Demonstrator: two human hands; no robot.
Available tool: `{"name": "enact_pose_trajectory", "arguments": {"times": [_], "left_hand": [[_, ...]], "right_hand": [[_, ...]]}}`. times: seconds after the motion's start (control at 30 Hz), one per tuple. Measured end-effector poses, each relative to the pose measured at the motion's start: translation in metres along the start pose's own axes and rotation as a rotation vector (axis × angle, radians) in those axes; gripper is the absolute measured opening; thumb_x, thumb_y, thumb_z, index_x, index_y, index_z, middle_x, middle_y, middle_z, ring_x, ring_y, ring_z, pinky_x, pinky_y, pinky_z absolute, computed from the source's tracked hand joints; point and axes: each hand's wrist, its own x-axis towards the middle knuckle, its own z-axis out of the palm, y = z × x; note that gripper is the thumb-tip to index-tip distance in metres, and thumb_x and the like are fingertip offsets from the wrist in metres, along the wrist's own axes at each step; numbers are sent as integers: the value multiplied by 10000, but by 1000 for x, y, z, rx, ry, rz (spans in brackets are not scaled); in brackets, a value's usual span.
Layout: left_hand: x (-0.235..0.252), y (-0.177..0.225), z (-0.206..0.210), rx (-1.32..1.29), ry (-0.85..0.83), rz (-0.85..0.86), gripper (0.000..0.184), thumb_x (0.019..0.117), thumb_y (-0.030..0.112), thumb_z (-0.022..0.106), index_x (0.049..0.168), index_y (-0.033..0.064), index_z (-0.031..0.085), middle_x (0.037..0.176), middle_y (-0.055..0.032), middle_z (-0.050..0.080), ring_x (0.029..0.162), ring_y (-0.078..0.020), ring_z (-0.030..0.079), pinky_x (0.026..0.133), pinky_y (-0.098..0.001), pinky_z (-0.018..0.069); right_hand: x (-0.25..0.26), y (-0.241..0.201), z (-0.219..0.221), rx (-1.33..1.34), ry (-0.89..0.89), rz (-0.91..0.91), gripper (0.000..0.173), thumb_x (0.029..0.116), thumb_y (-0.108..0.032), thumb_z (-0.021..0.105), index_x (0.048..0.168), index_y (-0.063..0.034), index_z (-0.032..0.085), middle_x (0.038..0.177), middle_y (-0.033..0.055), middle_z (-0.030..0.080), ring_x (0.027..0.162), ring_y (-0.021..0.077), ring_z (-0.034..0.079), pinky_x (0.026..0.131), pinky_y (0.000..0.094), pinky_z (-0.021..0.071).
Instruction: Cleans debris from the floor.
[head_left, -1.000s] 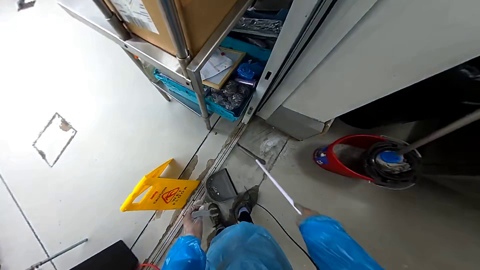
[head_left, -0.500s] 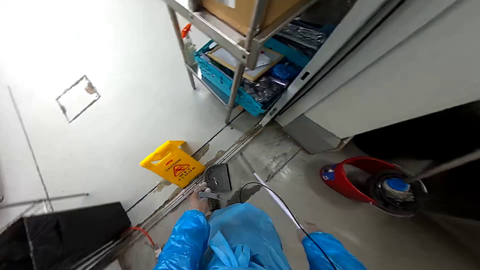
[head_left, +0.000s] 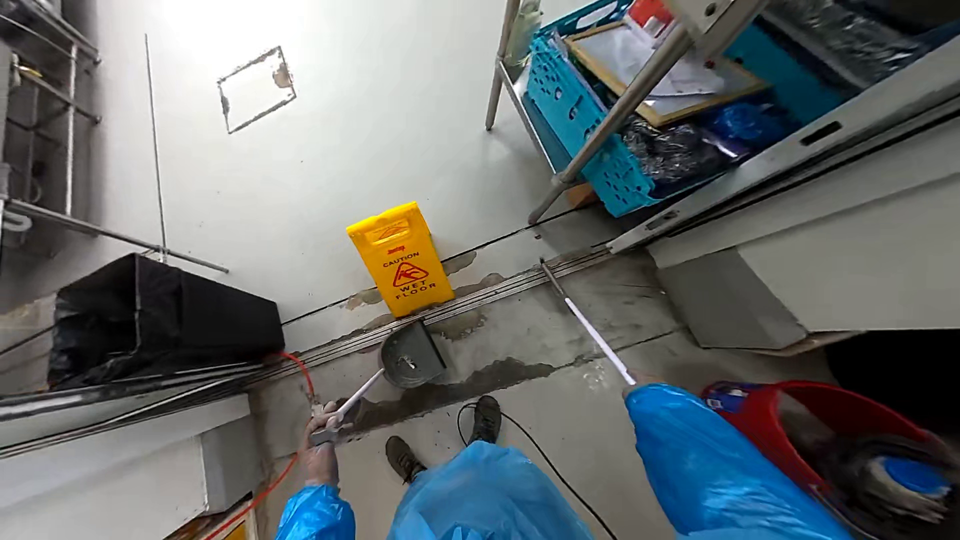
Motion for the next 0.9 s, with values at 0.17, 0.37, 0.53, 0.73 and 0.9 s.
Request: {"name": "enact_pose_trajectory", "arguments": {"times": [0.17,0.37,0.53,0.73,0.9], "left_hand": [[20,-49,-41,109,136,-100,82,905,-88,582,942,-156,608,1155,-254,691,1117,-250,665,966,-338,541],[48,-71,-84,177,194,-227,145,971,8,623,1043,-115,648,1260,-214,681,1203,-265,642,1051,-410,490],[53,-82,-108,134,190,-248,157,959,2,650,1059,-118,664,1234,-225,686,1178,-282,650,1047,-423,498],[45,-75,-126,128,176,-311,198,977,100,669,1122,-31,698,1327,-156,666,1246,-244,628,1094,-426,480],[41,-70,-131,130,168,-369,177,983,113,676,1107,-9,707,1325,-131,668,1244,-219,624,1091,-417,478]], "right_hand": [[27,-68,116,-2,-109,-1,471,1069,-174,562,1454,87,491,1492,296,518,1439,369,479,1192,494,359],[-114,-168,280,-86,-289,-141,496,1068,-171,532,1484,89,456,1509,292,504,1448,365,465,1211,472,337],[-206,-178,260,-191,-328,-360,616,978,-124,654,1554,-43,451,1446,281,575,1375,408,539,1171,559,386],[-199,-179,262,-333,-109,-286,570,1000,-97,602,1554,-77,468,1450,284,574,1379,431,537,1161,602,387],[-191,-219,324,-514,-184,-265,692,943,-184,678,1576,-88,416,1427,258,594,1366,389,552,1133,565,426]]}}
